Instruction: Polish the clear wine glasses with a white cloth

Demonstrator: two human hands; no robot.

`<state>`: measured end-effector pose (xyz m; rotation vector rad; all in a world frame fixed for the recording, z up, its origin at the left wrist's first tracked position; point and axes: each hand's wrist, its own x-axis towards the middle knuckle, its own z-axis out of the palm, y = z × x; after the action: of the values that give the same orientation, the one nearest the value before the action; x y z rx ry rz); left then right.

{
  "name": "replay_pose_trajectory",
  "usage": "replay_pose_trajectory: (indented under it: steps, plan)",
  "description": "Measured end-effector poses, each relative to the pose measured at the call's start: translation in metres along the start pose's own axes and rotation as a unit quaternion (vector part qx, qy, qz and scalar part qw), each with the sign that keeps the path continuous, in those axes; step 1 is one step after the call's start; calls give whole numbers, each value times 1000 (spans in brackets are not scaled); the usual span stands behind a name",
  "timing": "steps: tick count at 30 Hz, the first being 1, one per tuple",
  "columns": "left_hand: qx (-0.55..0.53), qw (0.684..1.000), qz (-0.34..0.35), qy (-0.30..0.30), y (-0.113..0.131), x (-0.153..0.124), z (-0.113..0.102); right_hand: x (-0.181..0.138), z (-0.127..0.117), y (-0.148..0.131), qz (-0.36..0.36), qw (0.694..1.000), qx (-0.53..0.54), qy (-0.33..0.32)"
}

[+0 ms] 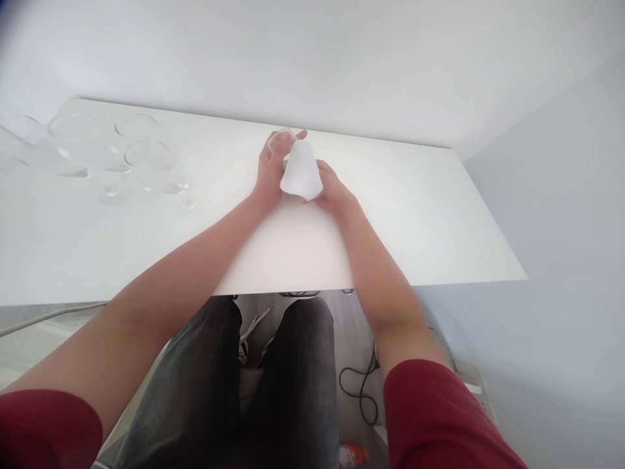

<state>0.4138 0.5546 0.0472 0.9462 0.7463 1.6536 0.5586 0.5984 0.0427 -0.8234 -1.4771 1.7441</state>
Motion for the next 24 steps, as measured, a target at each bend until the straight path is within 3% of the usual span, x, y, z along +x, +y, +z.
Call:
replay_pose_trajectory:
  steps: [4, 9, 12, 14, 16, 18, 21, 24]
  plan:
    - [-18, 999, -27, -8, 2, -2, 5, -8, -4, -1, 10, 999, 12, -31]
    - [24, 999, 8, -19, 0, 5, 1, -8, -4, 1, 30, 991, -18, -126]
    - [39, 999, 26, -6, 0, 8, -3, -3, 1, 2, -53, 985, -135, -90]
    - [46, 999, 24, 16, 1, 7, -5, 1, 4, 2, -128, 963, -232, -40]
    - [57, 997, 25, 35, 2, 6, -6, 4, 6, 2, -161, 947, -279, -7]
    - [64, 996, 37, 43, 4, 6, -6, 5, 7, 2, -138, 960, -245, -5]
    - [61, 997, 37, 21, 5, 6, -6, 1, 6, 0, -51, 991, -110, -56]
    - [55, 998, 33, -5, 5, 7, -7, -3, 7, -2, -13, 992, -78, -101]
